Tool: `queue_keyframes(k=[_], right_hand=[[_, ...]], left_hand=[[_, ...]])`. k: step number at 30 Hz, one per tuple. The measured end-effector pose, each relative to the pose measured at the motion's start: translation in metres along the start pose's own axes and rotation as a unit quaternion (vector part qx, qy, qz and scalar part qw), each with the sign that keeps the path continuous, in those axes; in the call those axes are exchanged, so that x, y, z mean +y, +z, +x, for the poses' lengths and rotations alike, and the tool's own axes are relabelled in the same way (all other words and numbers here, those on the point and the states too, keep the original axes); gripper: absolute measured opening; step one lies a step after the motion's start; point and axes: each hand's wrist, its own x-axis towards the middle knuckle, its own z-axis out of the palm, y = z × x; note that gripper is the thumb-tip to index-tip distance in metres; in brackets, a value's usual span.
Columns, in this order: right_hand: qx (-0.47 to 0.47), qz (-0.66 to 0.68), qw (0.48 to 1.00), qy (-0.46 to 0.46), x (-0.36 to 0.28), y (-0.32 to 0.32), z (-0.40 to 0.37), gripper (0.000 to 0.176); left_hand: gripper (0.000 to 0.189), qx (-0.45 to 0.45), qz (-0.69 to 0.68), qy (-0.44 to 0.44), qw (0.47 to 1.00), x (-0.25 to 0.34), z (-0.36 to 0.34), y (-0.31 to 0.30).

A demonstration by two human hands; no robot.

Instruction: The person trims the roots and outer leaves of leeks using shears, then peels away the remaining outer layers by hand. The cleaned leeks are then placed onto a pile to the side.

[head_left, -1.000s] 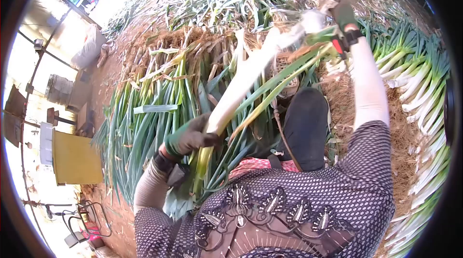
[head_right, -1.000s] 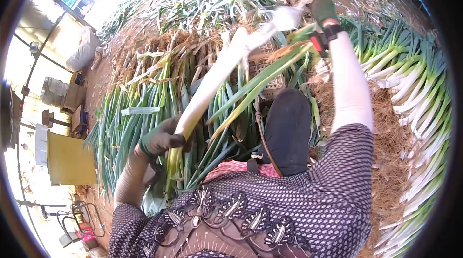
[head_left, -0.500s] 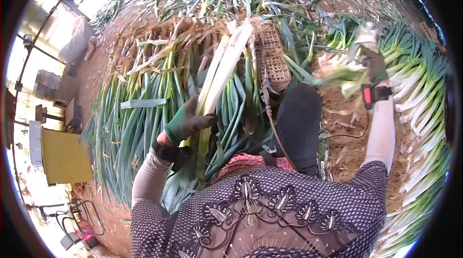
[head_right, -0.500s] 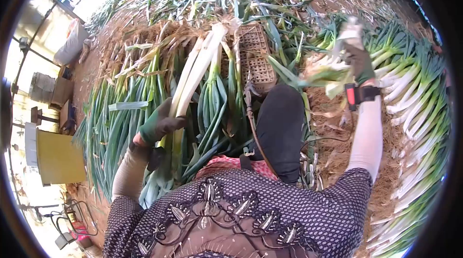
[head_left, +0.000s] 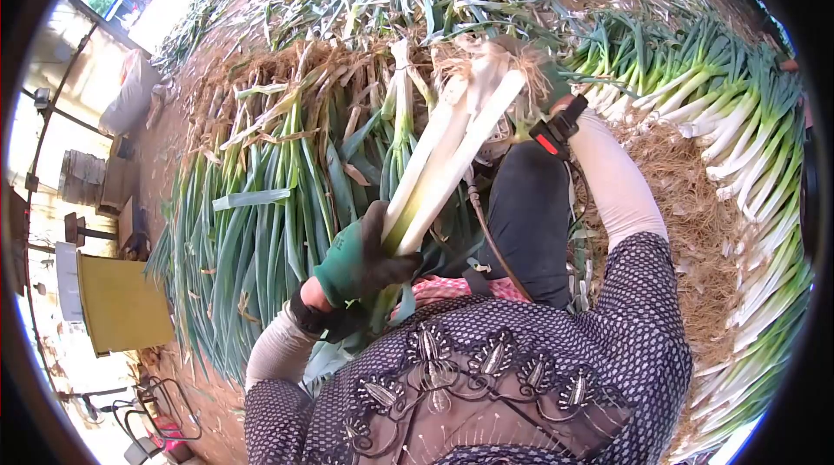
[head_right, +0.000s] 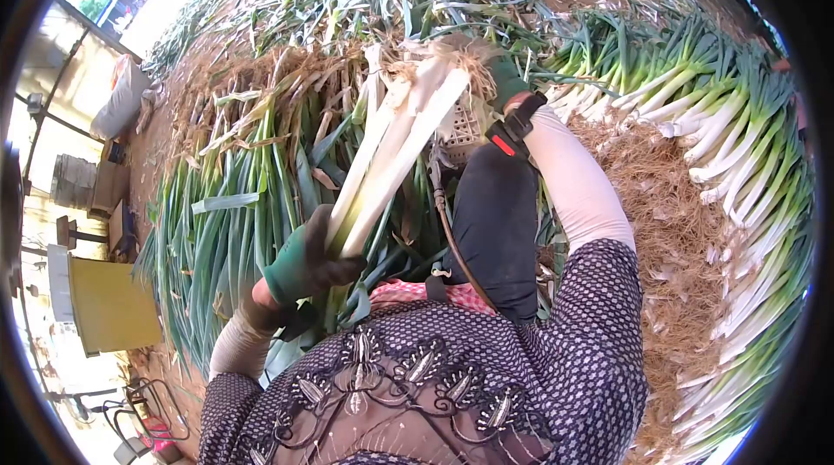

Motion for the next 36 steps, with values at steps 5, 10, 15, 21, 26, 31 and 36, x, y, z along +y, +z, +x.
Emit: queue_keyframes(k=[5,10,15,21,26,31,36], right_hand=[[0.081,-0.048,0.995,0.035,-0.063,-0.049,-0.010,0.026],[0.190,-0.298,0.905,0.237,0.047,-0.140,-0.009,0.022],[0.016,-0.043,0.971,0.235,-0.011,-0.176,-0.017,0.019],[-0.201,-0.112,0.973,0.033,-0.156,-0.064,-0.032,0.030],[-0.120,0.046,0.991,0.030,-0.108,-0.027,-0.039,0.030],[-0.274,0.105,0.949,0.117,-0.114,-0.015,-0.042,0.030],[-0.245,-0.230,0.941,-0.030,-0.094,0.002,-0.033,0.021]], left_hand=[[0.053,0.022,0.059,0.028,0.998,0.013,-0.002,0.007],[0.058,0.021,0.108,0.043,0.993,0.004,-0.001,0.008],[0.071,0.067,0.067,-0.062,0.994,-0.024,-0.004,0.020],[0.069,0.139,0.174,0.029,0.975,-0.021,0.010,0.042],[0.075,0.162,0.220,0.114,0.955,-0.024,0.005,0.056],[0.075,0.127,0.288,0.115,0.942,-0.021,0.005,0.064],[0.076,0.129,0.299,0.096,0.941,-0.022,0.007,0.063]])
